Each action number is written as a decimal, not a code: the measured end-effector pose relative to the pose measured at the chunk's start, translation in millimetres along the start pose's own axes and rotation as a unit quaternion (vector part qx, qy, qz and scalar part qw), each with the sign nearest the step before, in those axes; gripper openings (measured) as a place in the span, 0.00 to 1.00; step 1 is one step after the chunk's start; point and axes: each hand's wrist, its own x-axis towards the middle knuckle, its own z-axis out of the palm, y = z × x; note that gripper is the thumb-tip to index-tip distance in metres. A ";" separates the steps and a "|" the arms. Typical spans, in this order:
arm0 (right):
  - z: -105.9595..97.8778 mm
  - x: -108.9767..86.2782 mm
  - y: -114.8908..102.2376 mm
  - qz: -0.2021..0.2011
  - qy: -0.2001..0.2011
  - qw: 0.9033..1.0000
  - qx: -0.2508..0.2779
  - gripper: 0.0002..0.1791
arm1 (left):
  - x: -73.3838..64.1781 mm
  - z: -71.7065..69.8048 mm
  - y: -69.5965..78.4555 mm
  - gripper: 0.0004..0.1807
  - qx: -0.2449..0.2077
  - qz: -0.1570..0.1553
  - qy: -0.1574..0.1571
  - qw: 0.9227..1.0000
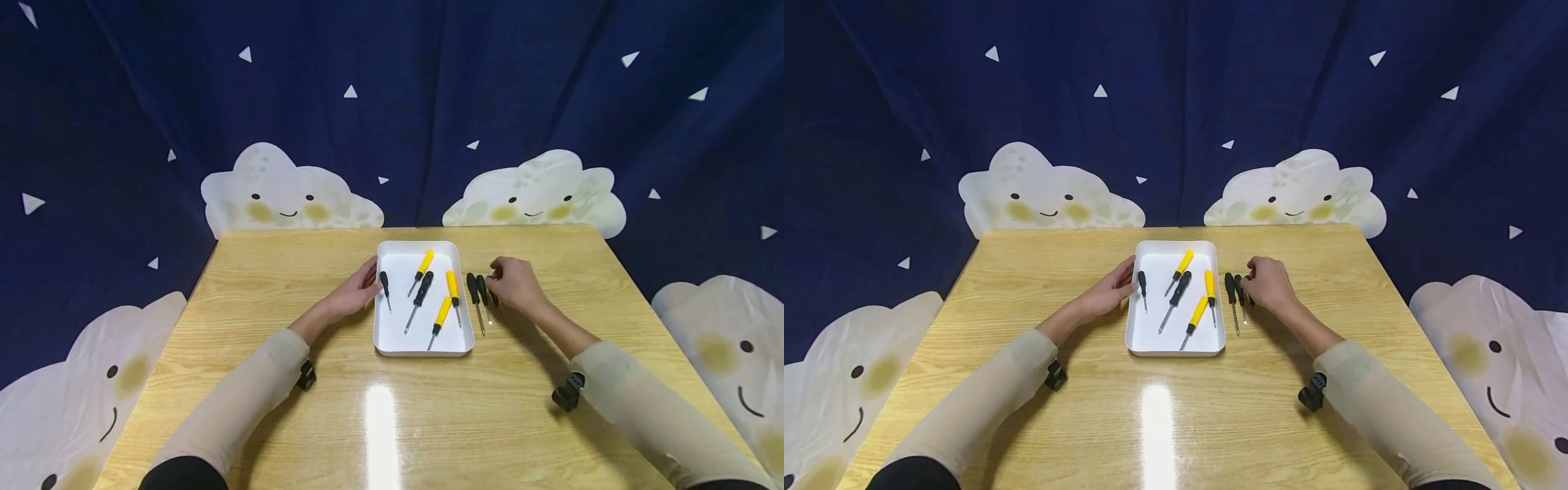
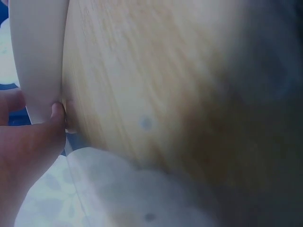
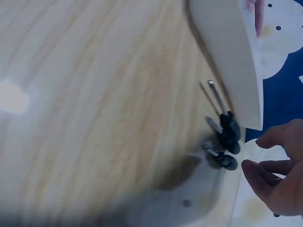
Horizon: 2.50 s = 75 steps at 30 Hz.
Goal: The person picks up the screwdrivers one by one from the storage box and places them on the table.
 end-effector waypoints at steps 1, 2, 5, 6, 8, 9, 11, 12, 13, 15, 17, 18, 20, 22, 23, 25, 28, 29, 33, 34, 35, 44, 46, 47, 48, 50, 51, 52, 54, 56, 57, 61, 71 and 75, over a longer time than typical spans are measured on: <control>-0.8 1.0 -3.0 -0.002 0.000 1.000 0.001 0.22 | -0.3 0.1 0.1 0.39 -0.001 0.000 -0.001 1.000; -1.7 2.0 -5.9 -0.003 0.000 1.000 0.004 0.23 | -0.6 0.3 0.6 0.39 -0.001 0.000 -0.001 1.000; -3.2 5.4 -16.4 -0.001 -0.003 1.000 0.017 0.23 | -1.3 0.1 2.0 0.39 0.006 -0.004 0.003 1.000; -3.4 6.5 -19.9 -0.003 -0.003 1.000 0.021 0.23 | -1.6 0.0 2.4 0.39 0.008 -0.006 0.004 1.000; -3.2 8.9 -26.5 -0.009 -0.003 1.000 0.028 0.23 | -1.7 -0.3 2.8 0.39 0.012 -0.010 0.005 1.000; -2.8 9.9 -29.7 -0.013 -0.003 0.999 0.029 0.23 | -2.0 -0.5 3.0 0.39 0.013 -0.012 0.006 1.000; -1.9 11.8 -35.3 -0.022 -0.005 0.999 0.032 0.23 | -2.1 -0.6 3.0 0.38 0.013 -0.012 0.005 1.000; -1.7 12.7 -38.0 -0.027 -0.006 0.999 0.033 0.23 | -2.3 -0.6 3.0 0.38 0.011 -0.012 0.004 1.000; -1.4 13.5 -40.6 -0.031 -0.008 0.999 0.033 0.23 | -2.3 -0.7 2.7 0.38 0.009 -0.010 0.003 1.000; -1.1 15.1 -45.5 -0.038 -0.012 0.999 0.032 0.23 | -2.3 -0.5 2.3 0.39 0.006 -0.011 0.002 1.000; -1.0 16.5 -51.1 -0.046 -0.016 0.998 0.033 0.24 | -1.9 -0.4 1.7 0.39 0.004 -0.010 0.001 1.000; -0.4 17.5 -53.5 -0.051 -0.018 0.998 0.033 0.24 | -1.8 -0.3 1.7 0.39 0.005 -0.010 0.002 1.000; 0.9 19.0 -58.4 -0.058 -0.021 0.997 0.035 0.23 | -1.6 -0.1 1.4 0.39 0.004 -0.010 0.001 1.000; 2.4 20.4 -63.4 -0.064 -0.024 0.997 0.042 0.23 | -1.4 0.0 1.6 0.39 0.004 -0.010 0.001 1.000; 3.3 21.2 -65.8 -0.067 -0.026 0.996 0.045 0.23 | -1.4 0.0 1.8 0.38 0.005 -0.010 0.001 1.000; 5.2 23.1 -70.3 -0.071 -0.029 0.996 0.053 0.22 | -1.5 -0.1 1.9 0.38 0.004 -0.011 0.001 1.000; 9.0 26.4 -77.3 -0.076 -0.031 0.994 0.067 0.22 | -2.1 -0.3 2.8 0.38 0.006 -0.012 0.002 1.000; 10.3 27.3 -79.7 -0.078 -0.033 0.994 0.071 0.23 | -2.3 -0.4 2.7 0.38 0.007 -0.012 0.002 1.000; 16.5 30.7 -89.0 -0.087 -0.039 0.991 0.092 0.24 | -4.0 -0.4 3.3 0.39 0.000 -0.008 0.002 1.000; 17.7 31.2 -91.3 -0.089 -0.041 0.991 0.094 0.25 | -4.2 -0.2 3.4 0.39 -0.002 -0.006 0.002 1.000; 18.8 31.7 -93.4 -0.093 -0.043 0.990 0.095 0.25 | -4.4 0.0 3.6 0.39 -0.004 -0.005 0.001 1.000; 26.2 35.7 -106.8 -0.105 -0.048 0.989 0.087 0.26 | -1.9 1.5 2.7 0.39 -0.017 0.005 0.001 1.000; 28.5 36.3 -109.4 -0.107 -0.047 0.989 0.090 0.26 | -1.0 1.6 2.1 0.39 -0.020 0.003 0.001 1.000; 30.0 36.6 -110.5 -0.108 -0.046 0.989 0.091 0.25 | -0.7 1.6 1.9 0.39 -0.019 0.000 0.001 1.000; 31.7 37.0 -111.6 -0.109 -0.046 0.989 0.092 0.25 | -0.5 1.5 1.8 0.39 -0.018 -0.003 0.002 1.000; 35.8 37.7 -113.8 -0.111 -0.046 0.988 0.096 0.24 | -0.5 1.3 2.1 0.39 -0.015 -0.006 0.002 1.000; 38.1 38.1 -114.9 -0.112 -0.046 0.988 0.097 0.24 | -1.0 1.1 2.5 0.39 -0.014 -0.007 0.002 1.000; 40.4 38.5 -115.9 -0.113 -0.047 0.988 0.098 0.24 | -1.6 1.0 3.0 0.39 -0.013 -0.009 0.002 1.000; 45.1 39.3 -117.9 -0.113 -0.051 0.987 0.100 0.25 | -1.9 0.6 2.5 0.39 -0.014 -0.008 0.001 1.000; 49.0 39.9 -120.1 -0.117 -0.057 0.986 0.101 0.25 | -2.6 0.4 2.5 0.39 -0.018 -0.008 0.000 1.000; 50.5 40.0 -121.3 -0.118 -0.060 0.986 0.100 0.25 | -2.6 0.4 2.3 0.39 -0.022 -0.008 0.000 1.000; 55.8 40.4 -126.1 -0.119 -0.074 0.985 0.099 0.27 | -2.5 0.7 1.8 0.39 -0.029 -0.007 -0.002 1.000; 67.2 45.7 -138.9 -0.124 -0.088 0.984 0.090 0.27 | -0.8 0.1 -2.1 0.39 -0.033 0.005 -0.003 0.999; 72.8 50.4 -143.1 -0.122 -0.091 0.983 0.099 0.27 | -0.7 -0.9 -1.8 0.39 -0.036 0.009 -0.003 0.999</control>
